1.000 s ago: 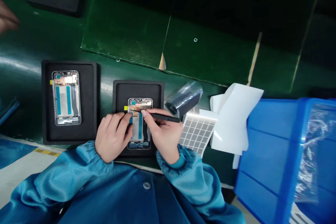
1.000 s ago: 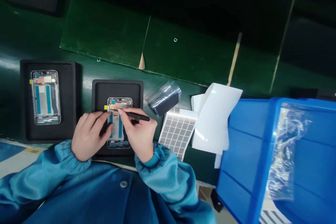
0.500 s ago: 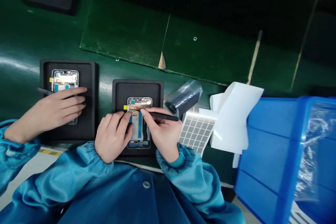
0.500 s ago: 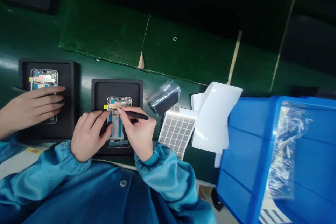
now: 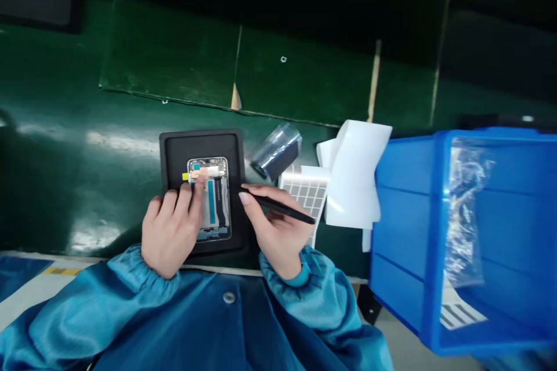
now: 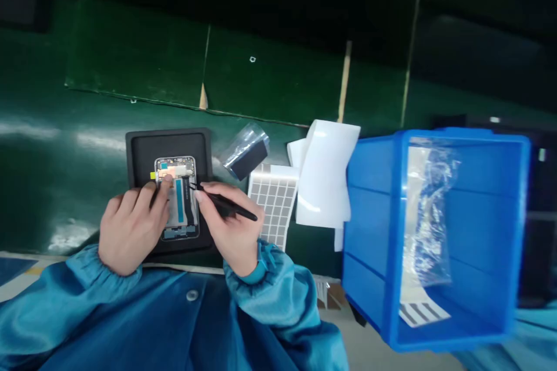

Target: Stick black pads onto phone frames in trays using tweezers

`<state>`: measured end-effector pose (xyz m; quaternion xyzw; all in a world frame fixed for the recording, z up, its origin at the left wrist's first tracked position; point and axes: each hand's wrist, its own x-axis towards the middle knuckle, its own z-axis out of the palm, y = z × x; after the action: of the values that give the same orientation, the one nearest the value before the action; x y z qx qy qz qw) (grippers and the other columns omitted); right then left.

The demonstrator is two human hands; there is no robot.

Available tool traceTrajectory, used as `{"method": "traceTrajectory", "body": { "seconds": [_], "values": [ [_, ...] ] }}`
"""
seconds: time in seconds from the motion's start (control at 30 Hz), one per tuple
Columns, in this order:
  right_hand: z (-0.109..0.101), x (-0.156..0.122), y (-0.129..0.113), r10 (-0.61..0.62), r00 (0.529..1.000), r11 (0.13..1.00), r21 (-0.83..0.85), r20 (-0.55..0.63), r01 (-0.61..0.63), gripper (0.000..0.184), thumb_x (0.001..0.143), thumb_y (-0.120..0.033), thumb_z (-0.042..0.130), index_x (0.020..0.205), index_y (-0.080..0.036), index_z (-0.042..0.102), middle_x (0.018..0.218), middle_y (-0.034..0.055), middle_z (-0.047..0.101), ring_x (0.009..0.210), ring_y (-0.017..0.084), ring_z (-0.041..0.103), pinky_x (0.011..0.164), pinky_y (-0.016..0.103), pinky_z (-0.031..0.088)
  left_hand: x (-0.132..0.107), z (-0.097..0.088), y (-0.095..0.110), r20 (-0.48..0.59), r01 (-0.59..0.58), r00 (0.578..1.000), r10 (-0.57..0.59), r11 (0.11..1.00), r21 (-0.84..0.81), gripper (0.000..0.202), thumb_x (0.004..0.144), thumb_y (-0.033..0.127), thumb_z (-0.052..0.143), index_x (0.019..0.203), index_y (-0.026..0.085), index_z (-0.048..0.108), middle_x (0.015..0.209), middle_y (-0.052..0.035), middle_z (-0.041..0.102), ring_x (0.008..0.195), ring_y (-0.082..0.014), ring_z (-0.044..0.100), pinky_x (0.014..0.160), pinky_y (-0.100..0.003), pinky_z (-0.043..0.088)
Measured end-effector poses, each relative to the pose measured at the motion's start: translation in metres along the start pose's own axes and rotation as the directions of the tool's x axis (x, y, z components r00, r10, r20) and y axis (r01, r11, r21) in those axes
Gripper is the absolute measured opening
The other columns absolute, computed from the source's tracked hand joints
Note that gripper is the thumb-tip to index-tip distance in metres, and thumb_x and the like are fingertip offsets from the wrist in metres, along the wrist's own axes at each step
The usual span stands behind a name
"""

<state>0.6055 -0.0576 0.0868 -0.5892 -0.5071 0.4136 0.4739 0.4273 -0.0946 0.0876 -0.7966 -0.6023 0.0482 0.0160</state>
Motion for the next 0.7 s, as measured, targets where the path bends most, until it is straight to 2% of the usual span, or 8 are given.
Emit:
{"method": "traceTrajectory", "body": {
  "seconds": [0.13, 0.23, 0.33, 0.43, 0.53, 0.6, 0.7],
  "values": [
    [-0.044, 0.003, 0.011, -0.052, 0.983, 0.999, -0.011, -0.175, 0.051, 0.015, 0.080, -0.016, 0.082, 0.089, -0.025, 0.074, 0.089, 0.0017, 0.077, 0.083, 0.023, 0.076, 0.080, 0.039, 0.064, 0.012, -0.017, 0.001, -0.008, -0.021, 1.000, 0.022, 0.999, 0.029, 0.040, 0.093, 0.023, 0.054, 0.132, 0.014, 0.060, 0.099, -0.0123, 0.067, 0.080, -0.0277, 0.054, 0.064, -0.042, 0.038],
    [-0.077, 0.018, 0.029, -0.035, 0.956, 0.999, -0.039, -0.291, 0.024, 0.014, 0.078, -0.021, 0.085, 0.088, -0.023, 0.075, 0.087, 0.0026, 0.077, 0.081, 0.023, 0.076, 0.076, 0.037, 0.063, 0.037, -0.030, 0.014, -0.098, -0.067, 0.993, 0.059, 0.995, -0.077, 0.032, 0.094, 0.026, 0.056, 0.121, 0.013, 0.066, 0.097, -0.0121, 0.066, 0.083, -0.0281, 0.056, 0.066, -0.042, 0.041],
    [-0.099, 0.040, 0.045, 0.043, 0.968, 0.997, -0.049, -0.245, -0.057, 0.015, 0.078, -0.028, 0.085, 0.089, -0.022, 0.076, 0.085, 0.0034, 0.078, 0.072, 0.020, 0.074, 0.068, 0.033, 0.062, 0.071, -0.032, 0.043, -0.167, -0.257, 0.960, 0.224, 0.943, -0.210, 0.024, 0.094, 0.018, 0.054, 0.114, 0.014, 0.067, 0.099, -0.0095, 0.067, 0.087, -0.0255, 0.058, 0.072, -0.040, 0.045],
    [-0.107, 0.062, 0.055, 0.065, 0.983, 0.995, -0.068, -0.169, -0.077, 0.018, 0.077, -0.032, 0.085, 0.088, -0.021, 0.076, 0.085, 0.0037, 0.077, 0.070, 0.019, 0.072, 0.066, 0.031, 0.060, 0.107, -0.022, 0.076, -0.128, -0.390, 0.921, 0.368, 0.874, -0.292, 0.019, 0.095, 0.014, 0.051, 0.100, 0.017, 0.069, 0.093, -0.0066, 0.066, 0.088, -0.0228, 0.060, 0.074, -0.037, 0.047],
    [-0.108, 0.075, 0.061, 0.052, 0.992, 0.995, -0.080, -0.116, -0.062, 0.018, 0.076, -0.032, 0.085, 0.086, -0.020, 0.076, 0.083, 0.0034, 0.077, 0.071, 0.019, 0.072, 0.067, 0.030, 0.060, 0.134, -0.009, 0.097, -0.017, -0.314, 0.946, 0.325, 0.899, -0.305, 0.017, 0.096, 0.018, 0.052, 0.100, 0.014, 0.069, 0.093, -0.0086, 0.065, 0.090, -0.0240, 0.061, 0.075, -0.037, 0.047],
    [-0.108, 0.078, 0.065, 0.048, 0.994, 0.996, -0.076, -0.095, -0.056, 0.019, 0.077, -0.034, 0.085, 0.086, -0.019, 0.076, 0.083, 0.0034, 0.077, 0.072, 0.019, 0.072, 0.068, 0.030, 0.060, 0.144, -0.005, 0.101, 0.042, -0.244, 0.963, 0.265, 0.928, -0.281, 0.019, 0.096, 0.023, 0.054, 0.104, 0.013, 0.068, 0.097, -0.0106, 0.064, 0.094, -0.0263, 0.061, 0.074, -0.037, 0.048],
    [-0.111, 0.077, 0.072, 0.055, 0.997, 0.997, -0.049, -0.058, -0.058, 0.018, 0.079, -0.034, 0.083, 0.088, -0.020, 0.076, 0.087, 0.0036, 0.077, 0.075, 0.019, 0.073, 0.069, 0.031, 0.061, 0.151, -0.003, 0.101, 0.094, -0.206, 0.966, 0.240, 0.938, -0.278, 0.018, 0.096, 0.027, 0.056, 0.103, 0.016, 0.068, 0.103, -0.0097, 0.063, 0.098, -0.0279, 0.060, 0.075, -0.038, 0.048]
  ]
}}
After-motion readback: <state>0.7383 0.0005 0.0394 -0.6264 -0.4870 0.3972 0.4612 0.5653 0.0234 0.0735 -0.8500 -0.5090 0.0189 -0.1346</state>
